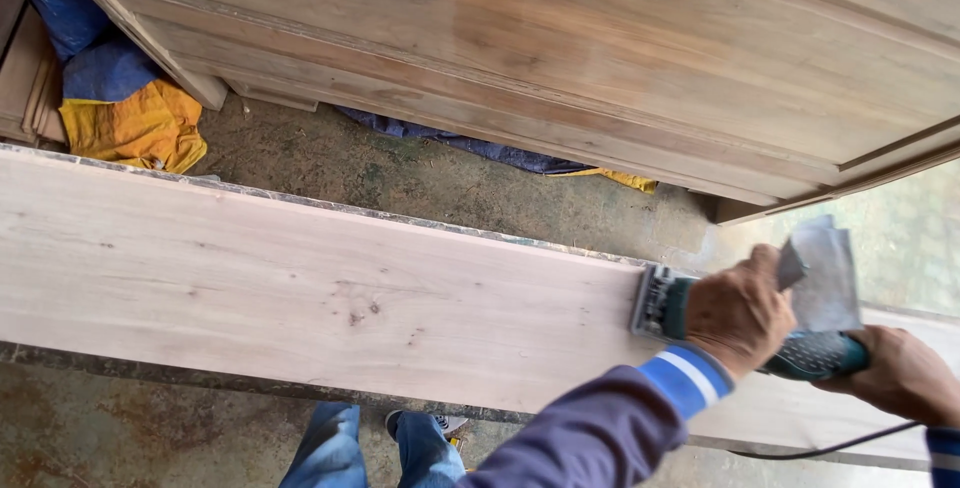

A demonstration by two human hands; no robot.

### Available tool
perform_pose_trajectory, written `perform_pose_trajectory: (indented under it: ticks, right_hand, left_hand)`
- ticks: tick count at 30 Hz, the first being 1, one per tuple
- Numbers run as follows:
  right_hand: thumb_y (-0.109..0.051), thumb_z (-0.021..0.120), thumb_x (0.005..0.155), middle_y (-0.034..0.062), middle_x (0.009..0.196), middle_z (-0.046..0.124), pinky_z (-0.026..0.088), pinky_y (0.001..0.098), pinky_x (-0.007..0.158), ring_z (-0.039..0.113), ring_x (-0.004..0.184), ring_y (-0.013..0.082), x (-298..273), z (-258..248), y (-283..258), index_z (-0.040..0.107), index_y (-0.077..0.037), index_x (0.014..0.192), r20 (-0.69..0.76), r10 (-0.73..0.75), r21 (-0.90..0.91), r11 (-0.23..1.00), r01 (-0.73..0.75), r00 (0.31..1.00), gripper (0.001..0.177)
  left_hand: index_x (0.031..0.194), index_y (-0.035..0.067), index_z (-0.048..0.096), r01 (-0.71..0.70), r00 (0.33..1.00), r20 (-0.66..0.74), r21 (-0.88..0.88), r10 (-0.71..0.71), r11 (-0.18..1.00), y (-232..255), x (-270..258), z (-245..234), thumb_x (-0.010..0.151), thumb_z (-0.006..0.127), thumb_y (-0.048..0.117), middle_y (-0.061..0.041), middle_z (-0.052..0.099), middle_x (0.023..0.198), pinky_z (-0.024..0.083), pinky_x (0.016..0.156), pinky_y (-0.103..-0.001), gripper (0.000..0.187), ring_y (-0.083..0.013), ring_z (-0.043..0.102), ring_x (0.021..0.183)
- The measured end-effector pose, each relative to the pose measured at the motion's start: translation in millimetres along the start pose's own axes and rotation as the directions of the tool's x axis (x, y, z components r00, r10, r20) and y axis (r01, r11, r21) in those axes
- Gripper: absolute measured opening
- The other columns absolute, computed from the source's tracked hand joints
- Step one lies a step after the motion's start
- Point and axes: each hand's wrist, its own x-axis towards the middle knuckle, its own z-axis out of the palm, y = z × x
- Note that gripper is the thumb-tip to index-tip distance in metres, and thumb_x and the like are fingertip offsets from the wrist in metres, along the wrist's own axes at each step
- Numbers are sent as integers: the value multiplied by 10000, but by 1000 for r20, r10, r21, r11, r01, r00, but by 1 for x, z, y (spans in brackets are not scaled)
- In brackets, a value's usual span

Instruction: Sanding a long wooden plank using a power sander and manual sandpaper.

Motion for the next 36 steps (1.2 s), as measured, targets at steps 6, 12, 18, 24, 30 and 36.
perform_pose_trajectory:
  ticks: [6,12,18,24,30,36]
  right_hand:
    - [-371,991,531,35,842,793,678,355,795,752,768,184,77,102,128,860,-201,948,48,-60,227,973,48,997,470]
    - [-433,935,670,30,921,835,669,333,869,788,792,180,-11,-15,-35,833,-191,1061,22,33,-53,998,-32,999,471]
    - [-385,908,659,18,935,823,617,355,865,775,798,194,-41,-77,-177,753,-263,1194,-104,-224,92,968,233,969,570]
    - [-422,897,680,36,876,786,620,367,743,757,722,219,-64,-113,-293,771,-258,1133,-264,-517,-1,844,536,814,499]
    - [-348,899,616,103,806,766,596,432,713,727,747,295,-77,-116,-339,811,-222,1007,-346,-643,-1,729,685,683,420]
    - [-326,870,677,76,839,764,615,409,671,738,698,271,-71,-95,-266,749,-229,1126,-228,-619,-21,775,632,751,476]
  left_hand:
    - [1107,53,518,9,1000,24,29,-10,1000,7,0,43,998,664,99,-171,698,771,604,635,-377,188,-268,723,680]
    - [1101,59,514,-52,999,-9,-13,52,999,-19,6,-10,997,633,135,-126,652,753,571,509,-343,176,-228,675,609]
    - [1065,67,538,-19,991,-127,92,31,996,-70,18,-133,1091,514,178,-34,539,535,426,277,-282,116,-138,554,377]
    - [945,86,562,40,960,-278,230,27,972,-108,-2,-263,1152,380,277,-8,450,537,373,269,-282,336,-127,477,378]
    - [977,55,566,-7,919,-363,367,150,930,-96,-27,-319,1193,408,341,-43,580,660,482,431,-298,392,-139,575,541]
    - [994,66,541,269,907,-371,154,-197,951,-65,-34,-237,1097,372,336,-75,568,551,516,323,-334,335,-212,626,419]
